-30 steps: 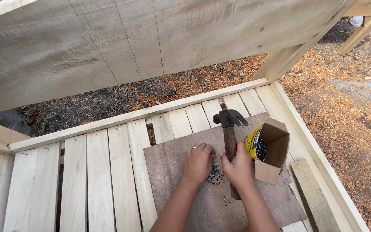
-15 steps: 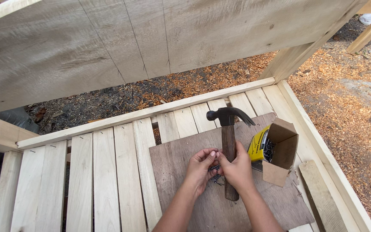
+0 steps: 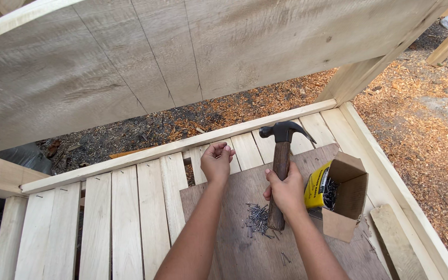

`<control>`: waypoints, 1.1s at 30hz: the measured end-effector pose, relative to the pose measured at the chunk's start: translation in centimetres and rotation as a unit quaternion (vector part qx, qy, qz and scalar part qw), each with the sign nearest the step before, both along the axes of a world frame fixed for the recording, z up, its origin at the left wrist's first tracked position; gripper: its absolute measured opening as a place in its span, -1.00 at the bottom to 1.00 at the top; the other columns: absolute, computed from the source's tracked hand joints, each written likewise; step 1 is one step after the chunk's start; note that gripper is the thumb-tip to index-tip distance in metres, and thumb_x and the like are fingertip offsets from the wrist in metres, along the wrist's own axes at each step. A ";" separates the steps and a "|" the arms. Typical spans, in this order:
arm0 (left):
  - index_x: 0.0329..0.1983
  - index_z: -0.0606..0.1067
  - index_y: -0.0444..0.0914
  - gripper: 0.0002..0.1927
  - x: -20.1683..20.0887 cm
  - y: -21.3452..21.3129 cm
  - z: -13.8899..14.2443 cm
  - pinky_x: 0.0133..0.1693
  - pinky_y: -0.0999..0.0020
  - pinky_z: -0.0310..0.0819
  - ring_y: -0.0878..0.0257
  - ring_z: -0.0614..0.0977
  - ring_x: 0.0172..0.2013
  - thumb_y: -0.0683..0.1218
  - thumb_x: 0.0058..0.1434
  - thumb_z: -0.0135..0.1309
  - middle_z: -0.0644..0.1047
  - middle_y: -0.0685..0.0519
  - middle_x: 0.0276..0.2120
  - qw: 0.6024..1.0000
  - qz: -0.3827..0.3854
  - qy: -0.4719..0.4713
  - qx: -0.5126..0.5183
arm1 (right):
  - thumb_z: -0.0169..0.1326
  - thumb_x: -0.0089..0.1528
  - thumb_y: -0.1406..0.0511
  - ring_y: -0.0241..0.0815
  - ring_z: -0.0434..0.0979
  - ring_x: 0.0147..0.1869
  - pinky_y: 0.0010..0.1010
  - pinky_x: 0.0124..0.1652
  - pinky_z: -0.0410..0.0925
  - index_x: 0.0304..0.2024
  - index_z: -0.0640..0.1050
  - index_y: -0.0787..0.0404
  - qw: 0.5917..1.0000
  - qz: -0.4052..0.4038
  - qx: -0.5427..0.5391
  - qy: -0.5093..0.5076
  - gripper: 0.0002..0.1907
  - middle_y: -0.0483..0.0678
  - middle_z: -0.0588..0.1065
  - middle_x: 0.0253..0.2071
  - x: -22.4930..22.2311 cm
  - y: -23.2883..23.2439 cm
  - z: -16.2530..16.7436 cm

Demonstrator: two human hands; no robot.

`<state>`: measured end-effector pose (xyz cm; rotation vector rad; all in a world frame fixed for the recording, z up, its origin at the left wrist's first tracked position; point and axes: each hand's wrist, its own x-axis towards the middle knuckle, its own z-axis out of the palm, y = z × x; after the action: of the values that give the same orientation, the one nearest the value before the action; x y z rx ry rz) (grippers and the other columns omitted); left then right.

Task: The person hammers nails into the slatted frame of a wooden bed, working along the front rail. They take nails from a box, position each nail on the rail, and drive it in with a claw hammer, at one point repositioning a plywood board on the slats.

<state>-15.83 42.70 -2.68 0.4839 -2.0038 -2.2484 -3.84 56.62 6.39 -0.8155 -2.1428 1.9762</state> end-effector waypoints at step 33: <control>-0.35 0.66 -0.01 -0.92 -3.0 2.8 0.2 0.04 0.06 0.11 0.19 0.50 -0.08 0.04 0.19 0.23 0.51 0.19 -0.26 0.788 -0.070 0.169 -0.588 | 0.18 0.19 0.33 -0.22 0.54 -0.67 -0.37 -0.62 0.39 0.09 0.37 0.34 0.993 0.043 0.108 0.018 -0.54 0.01 0.58 -0.44 -0.3 0.0 -1.7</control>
<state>-18.87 45.54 -2.48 -0.2039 -2.6818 -0.6308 -4.11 56.62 4.68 -0.6585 -2.3534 1.7394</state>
